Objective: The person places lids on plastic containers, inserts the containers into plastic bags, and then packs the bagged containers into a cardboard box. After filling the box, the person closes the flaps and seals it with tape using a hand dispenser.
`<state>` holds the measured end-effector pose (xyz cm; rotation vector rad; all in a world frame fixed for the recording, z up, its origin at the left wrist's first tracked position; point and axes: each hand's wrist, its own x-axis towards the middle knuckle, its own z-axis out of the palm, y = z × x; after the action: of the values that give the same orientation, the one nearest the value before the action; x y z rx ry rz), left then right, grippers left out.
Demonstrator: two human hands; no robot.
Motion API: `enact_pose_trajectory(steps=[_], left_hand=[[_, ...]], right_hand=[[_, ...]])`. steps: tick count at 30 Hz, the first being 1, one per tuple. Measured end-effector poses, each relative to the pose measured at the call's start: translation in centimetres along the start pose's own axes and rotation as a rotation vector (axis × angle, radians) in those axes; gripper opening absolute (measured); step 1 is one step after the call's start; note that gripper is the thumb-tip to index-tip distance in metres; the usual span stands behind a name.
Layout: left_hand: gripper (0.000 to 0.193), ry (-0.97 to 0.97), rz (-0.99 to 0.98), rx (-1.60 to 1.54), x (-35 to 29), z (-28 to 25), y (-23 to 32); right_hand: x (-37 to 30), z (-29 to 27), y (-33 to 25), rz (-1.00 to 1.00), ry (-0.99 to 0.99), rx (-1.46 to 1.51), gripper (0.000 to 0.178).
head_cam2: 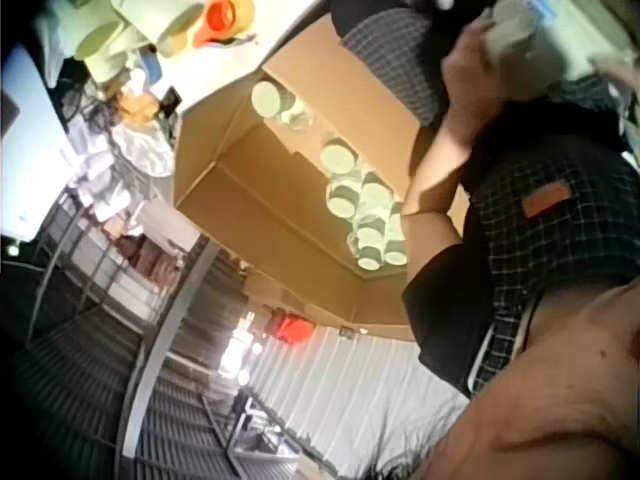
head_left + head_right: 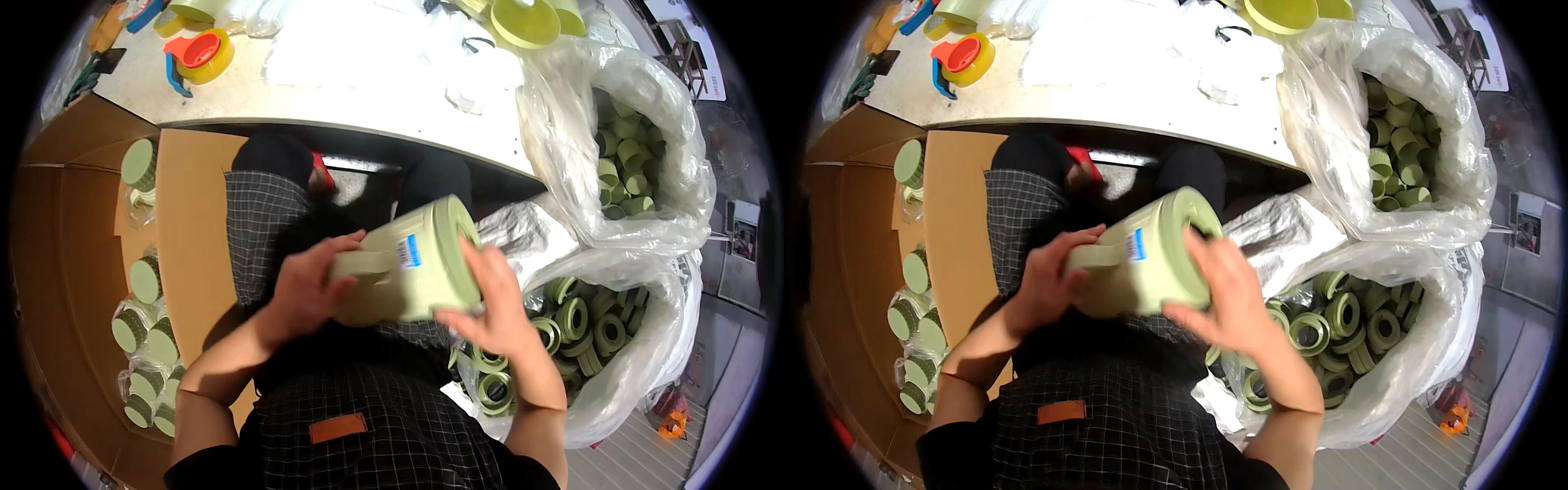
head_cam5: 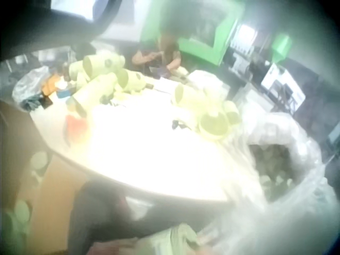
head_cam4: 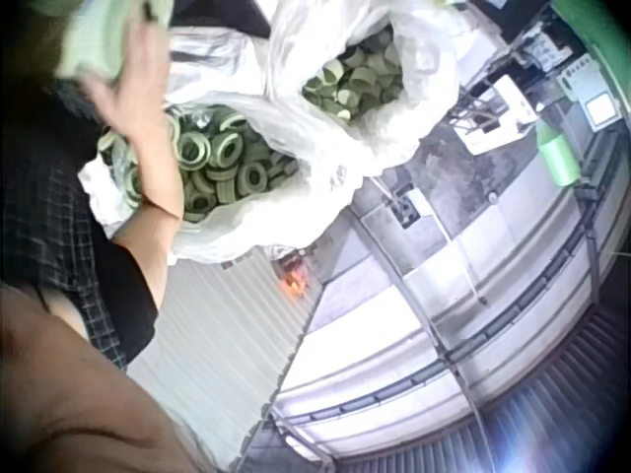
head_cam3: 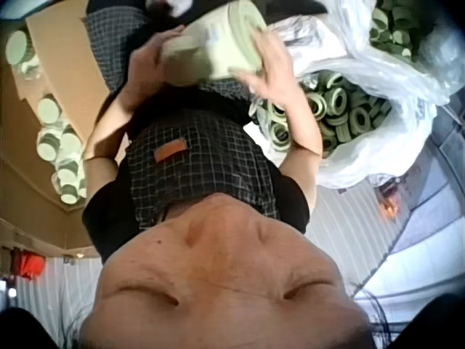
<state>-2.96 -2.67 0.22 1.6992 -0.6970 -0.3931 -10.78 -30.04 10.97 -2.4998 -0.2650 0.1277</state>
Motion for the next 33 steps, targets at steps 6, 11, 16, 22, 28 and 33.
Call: enact_pose_trajectory(steps=[6, 11, 16, 22, 28, 33], left_hand=[[0.054, -0.12, -0.013, 0.102, -1.3, 2.6, 4.7], [0.032, -0.159, 0.379, 0.025, 4.6, -1.3, 8.4], [0.009, 0.244, 0.14, 0.312, 19.3, -1.0, 6.2], [0.011, 0.298, -0.039, 0.605, 28.9, -4.0, -11.4], [0.026, 0.365, -0.273, -0.316, 30.6, -2.5, -6.9], [0.023, 0.015, -0.275, -0.074, 23.1, 4.2, -0.4]], right_hand=[[1.1, 2.1, 3.3, 0.357, 0.242, 0.368, 0.053], [3.0, 0.8, 8.7, 0.182, 0.239, 0.48, 0.07], [3.4, 1.3, 9.2, 0.161, 0.024, 0.66, 0.076], [5.5, 1.4, 10.0, 0.13, 0.069, 0.817, 0.056], [11.0, 3.7, 14.5, 0.532, 0.46, 0.977, 0.02], [13.5, 4.4, 13.0, 0.407, 0.651, 0.839, 0.012]])
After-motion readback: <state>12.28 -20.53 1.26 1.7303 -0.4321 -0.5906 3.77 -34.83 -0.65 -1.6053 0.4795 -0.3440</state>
